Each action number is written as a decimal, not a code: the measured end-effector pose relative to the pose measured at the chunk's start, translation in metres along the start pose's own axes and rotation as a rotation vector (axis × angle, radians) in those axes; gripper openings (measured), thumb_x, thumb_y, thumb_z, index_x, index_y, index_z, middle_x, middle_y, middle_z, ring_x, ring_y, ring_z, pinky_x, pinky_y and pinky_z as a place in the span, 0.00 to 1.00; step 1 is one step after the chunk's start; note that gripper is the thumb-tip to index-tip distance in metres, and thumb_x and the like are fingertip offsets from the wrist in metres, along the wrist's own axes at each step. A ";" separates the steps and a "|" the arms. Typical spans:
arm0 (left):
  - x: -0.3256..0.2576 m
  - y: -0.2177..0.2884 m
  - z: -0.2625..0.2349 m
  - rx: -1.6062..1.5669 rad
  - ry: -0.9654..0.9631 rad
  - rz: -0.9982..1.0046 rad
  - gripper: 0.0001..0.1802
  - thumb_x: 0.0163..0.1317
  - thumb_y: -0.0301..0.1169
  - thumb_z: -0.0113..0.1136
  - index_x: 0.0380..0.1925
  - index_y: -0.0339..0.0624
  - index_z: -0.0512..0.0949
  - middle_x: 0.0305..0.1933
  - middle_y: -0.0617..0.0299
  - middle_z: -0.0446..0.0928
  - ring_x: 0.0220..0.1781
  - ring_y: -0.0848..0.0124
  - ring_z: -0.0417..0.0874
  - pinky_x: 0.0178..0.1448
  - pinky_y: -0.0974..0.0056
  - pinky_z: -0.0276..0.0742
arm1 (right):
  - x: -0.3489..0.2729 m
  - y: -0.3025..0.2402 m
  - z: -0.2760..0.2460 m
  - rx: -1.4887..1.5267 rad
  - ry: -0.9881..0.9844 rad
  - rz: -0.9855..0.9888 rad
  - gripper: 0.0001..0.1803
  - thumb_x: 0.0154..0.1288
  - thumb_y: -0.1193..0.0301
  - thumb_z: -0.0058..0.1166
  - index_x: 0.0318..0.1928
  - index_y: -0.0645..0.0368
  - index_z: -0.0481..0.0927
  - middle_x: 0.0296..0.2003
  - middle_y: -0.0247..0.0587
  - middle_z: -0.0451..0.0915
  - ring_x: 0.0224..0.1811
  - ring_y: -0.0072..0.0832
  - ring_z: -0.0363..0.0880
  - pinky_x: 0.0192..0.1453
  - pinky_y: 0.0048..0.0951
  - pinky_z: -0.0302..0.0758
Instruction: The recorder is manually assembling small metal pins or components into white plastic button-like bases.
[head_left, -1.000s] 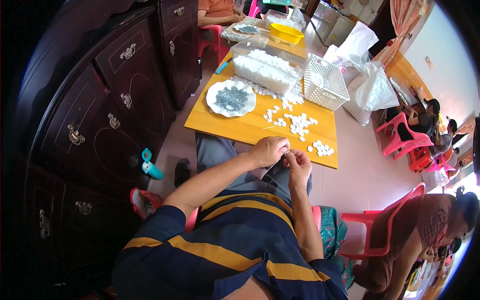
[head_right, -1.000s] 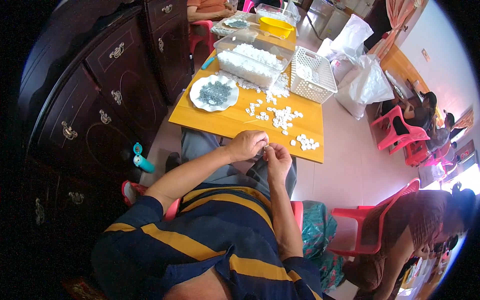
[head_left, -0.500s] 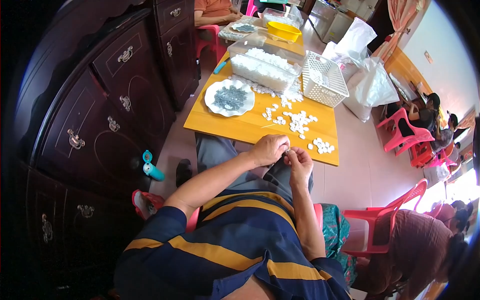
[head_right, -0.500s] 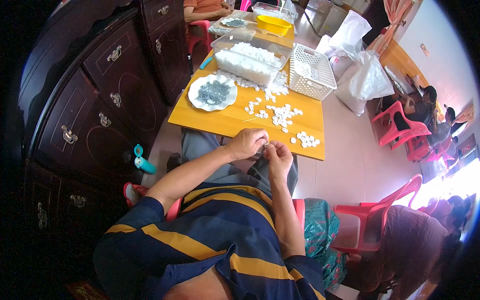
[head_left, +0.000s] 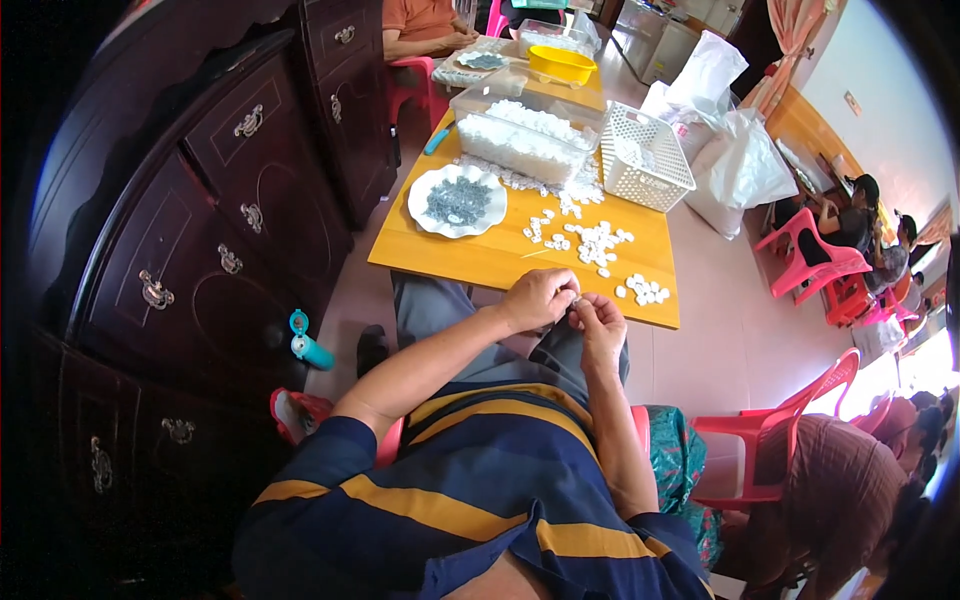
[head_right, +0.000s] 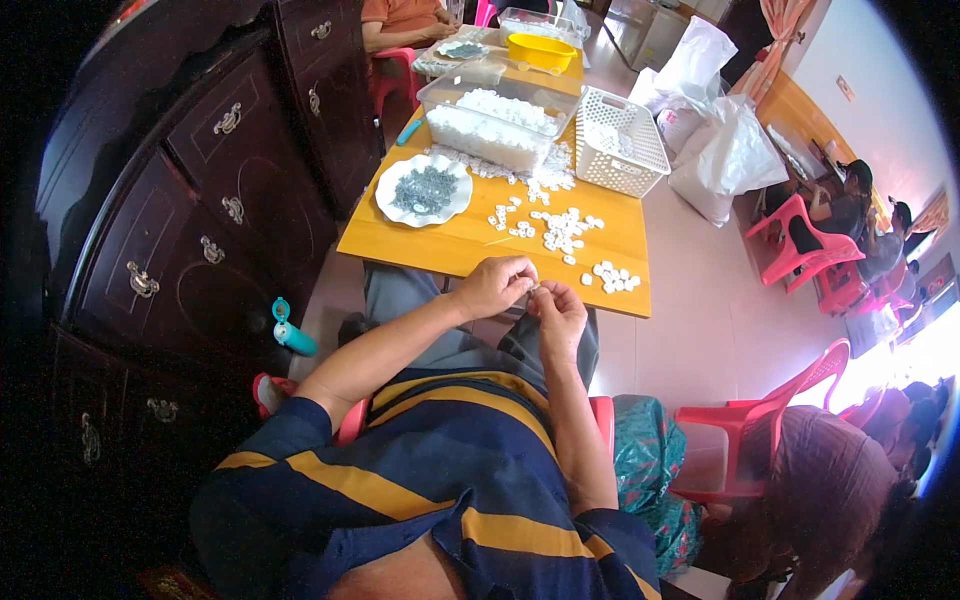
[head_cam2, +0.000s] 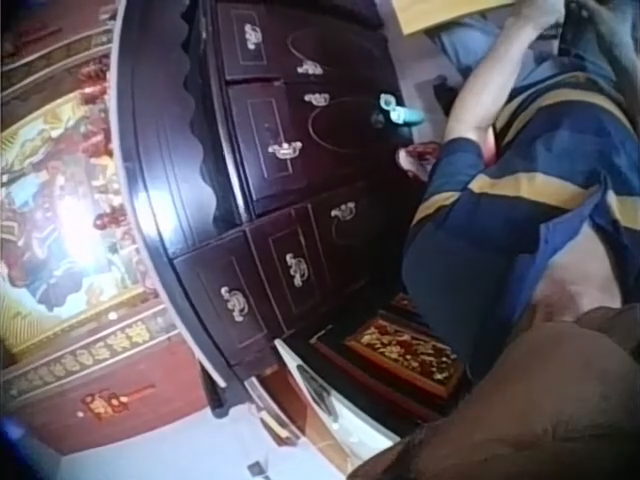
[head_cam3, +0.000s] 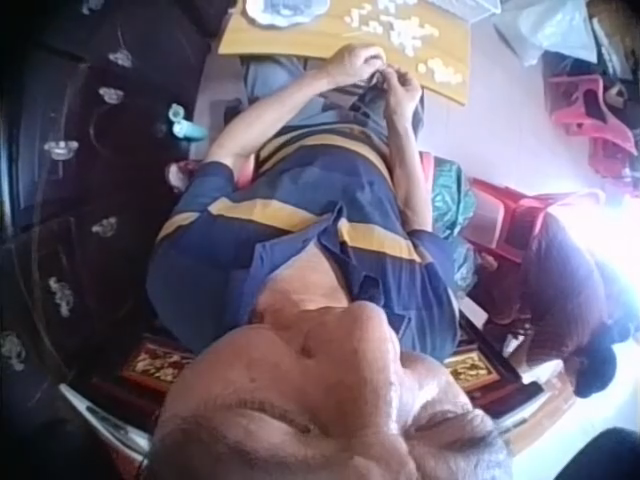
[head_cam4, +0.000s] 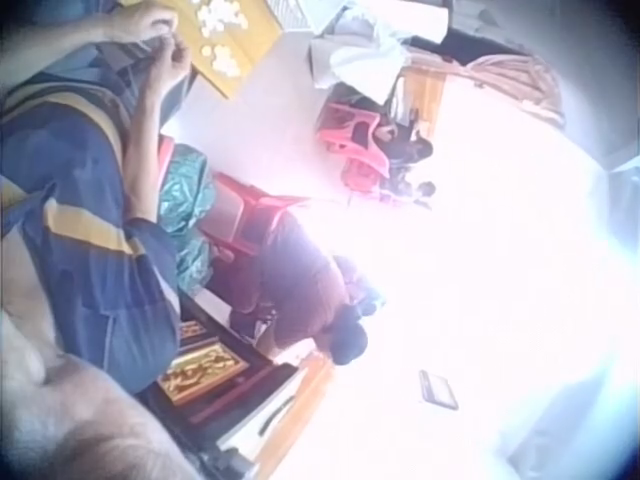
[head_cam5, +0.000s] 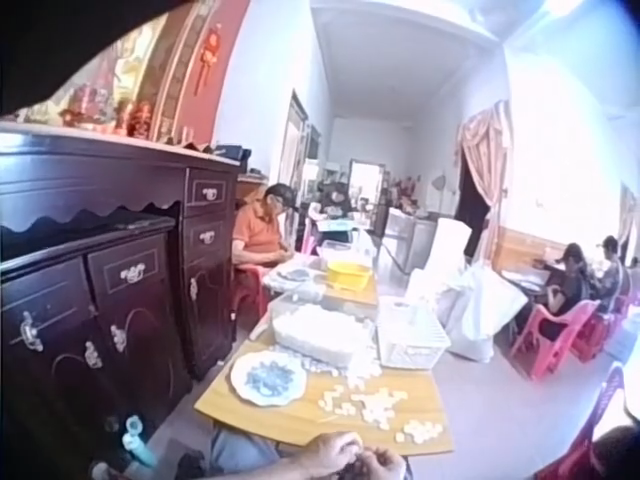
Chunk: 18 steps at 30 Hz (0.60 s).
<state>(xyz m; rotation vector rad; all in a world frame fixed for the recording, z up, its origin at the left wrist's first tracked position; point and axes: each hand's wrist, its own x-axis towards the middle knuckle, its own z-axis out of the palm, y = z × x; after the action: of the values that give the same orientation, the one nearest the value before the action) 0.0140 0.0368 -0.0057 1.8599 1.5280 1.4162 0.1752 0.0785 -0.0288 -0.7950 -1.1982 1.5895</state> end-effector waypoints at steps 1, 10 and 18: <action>0.001 -0.003 0.000 -0.057 0.011 -0.011 0.07 0.68 0.28 0.59 0.41 0.36 0.81 0.35 0.52 0.85 0.36 0.61 0.87 0.42 0.60 0.81 | 0.001 -0.001 -0.001 0.005 0.001 -0.002 0.05 0.71 0.77 0.60 0.44 0.65 0.82 0.30 0.34 0.83 0.28 0.19 0.78 0.35 0.19 0.75; 0.049 -0.009 0.026 0.233 -0.017 0.044 0.12 0.68 0.31 0.56 0.46 0.41 0.83 0.41 0.45 0.85 0.43 0.48 0.87 0.48 0.49 0.81 | 0.014 -0.019 -0.029 0.126 0.165 -0.099 0.06 0.67 0.79 0.62 0.44 0.62 0.80 0.32 0.34 0.82 0.29 0.20 0.78 0.35 0.21 0.73; 0.083 -0.034 0.066 0.465 -0.124 0.052 0.12 0.67 0.37 0.59 0.45 0.45 0.84 0.43 0.49 0.84 0.45 0.49 0.86 0.48 0.47 0.81 | 0.015 -0.024 -0.038 0.167 0.211 -0.098 0.05 0.69 0.77 0.61 0.44 0.61 0.81 0.33 0.34 0.82 0.30 0.20 0.79 0.36 0.20 0.74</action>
<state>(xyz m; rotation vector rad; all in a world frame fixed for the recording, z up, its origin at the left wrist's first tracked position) 0.0451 0.1425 -0.0225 2.2138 1.8731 0.9969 0.2120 0.1066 -0.0167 -0.7637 -0.9268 1.4644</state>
